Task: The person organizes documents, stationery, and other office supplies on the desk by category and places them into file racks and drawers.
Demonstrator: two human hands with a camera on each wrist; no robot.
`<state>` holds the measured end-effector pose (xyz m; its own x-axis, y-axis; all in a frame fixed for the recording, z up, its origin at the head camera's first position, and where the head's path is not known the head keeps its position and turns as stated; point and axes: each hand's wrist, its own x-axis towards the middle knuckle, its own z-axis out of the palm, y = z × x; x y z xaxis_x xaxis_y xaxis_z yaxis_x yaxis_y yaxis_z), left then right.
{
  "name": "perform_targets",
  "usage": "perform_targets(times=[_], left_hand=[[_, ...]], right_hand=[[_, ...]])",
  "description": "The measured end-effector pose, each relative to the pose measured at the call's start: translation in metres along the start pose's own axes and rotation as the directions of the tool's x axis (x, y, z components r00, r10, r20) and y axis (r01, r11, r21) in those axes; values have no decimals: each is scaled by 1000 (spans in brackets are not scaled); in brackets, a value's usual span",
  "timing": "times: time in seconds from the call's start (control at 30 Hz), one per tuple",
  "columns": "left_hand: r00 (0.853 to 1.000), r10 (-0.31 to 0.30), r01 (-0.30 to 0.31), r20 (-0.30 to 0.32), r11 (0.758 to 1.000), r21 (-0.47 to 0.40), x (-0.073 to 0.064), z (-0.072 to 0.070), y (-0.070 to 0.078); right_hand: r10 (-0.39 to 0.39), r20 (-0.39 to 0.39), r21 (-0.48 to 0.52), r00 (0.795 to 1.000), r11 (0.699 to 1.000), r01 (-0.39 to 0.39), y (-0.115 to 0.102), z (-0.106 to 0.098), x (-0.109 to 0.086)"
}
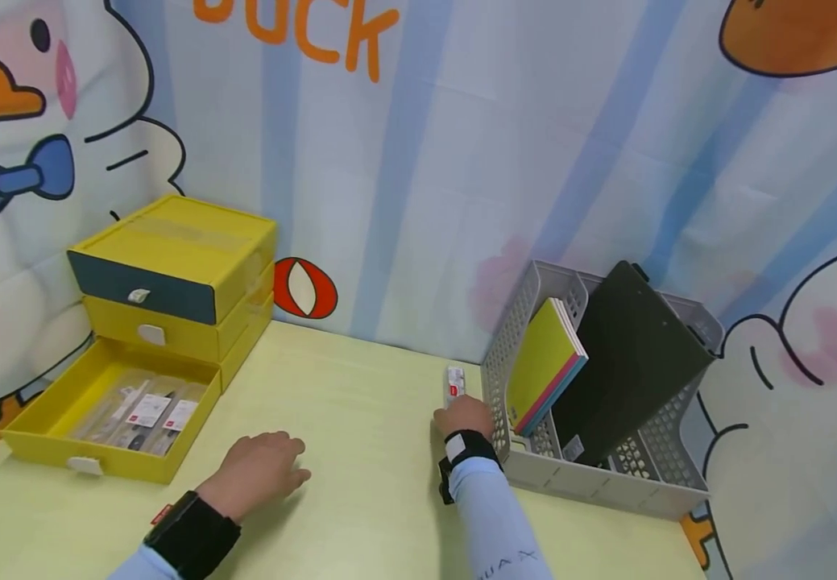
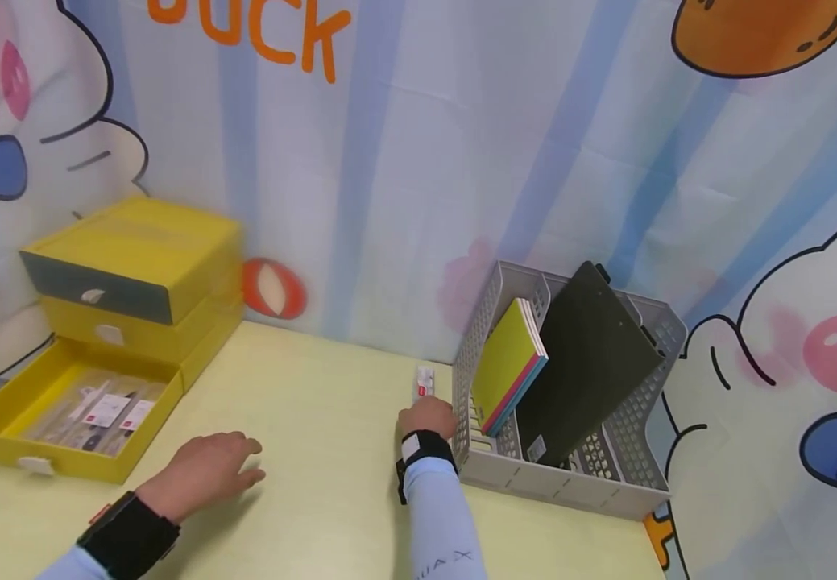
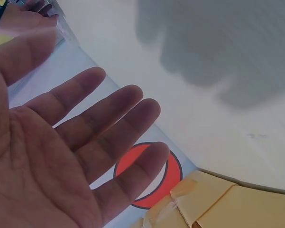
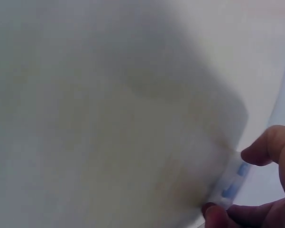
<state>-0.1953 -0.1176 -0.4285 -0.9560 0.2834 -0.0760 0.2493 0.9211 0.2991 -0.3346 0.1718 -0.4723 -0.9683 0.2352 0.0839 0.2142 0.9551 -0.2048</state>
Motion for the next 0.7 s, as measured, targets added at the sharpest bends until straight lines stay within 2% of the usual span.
perform_targets(times=[0.17, 0.4, 0.7], left_hand=[[999, 31, -31, -27, 1000, -2, 1, 2, 3], [997, 54, -54, -46, 999, 0, 3, 7, 4], [997, 60, -61, -42, 998, -18, 8, 14, 11]], right_hand=[[-25, 20, -5, 1000, 1000, 25, -5, -11, -26], [-13, 32, 31, 999, 999, 12, -11, -21, -60], [-44, -1, 75, 999, 996, 44, -13, -28, -109]])
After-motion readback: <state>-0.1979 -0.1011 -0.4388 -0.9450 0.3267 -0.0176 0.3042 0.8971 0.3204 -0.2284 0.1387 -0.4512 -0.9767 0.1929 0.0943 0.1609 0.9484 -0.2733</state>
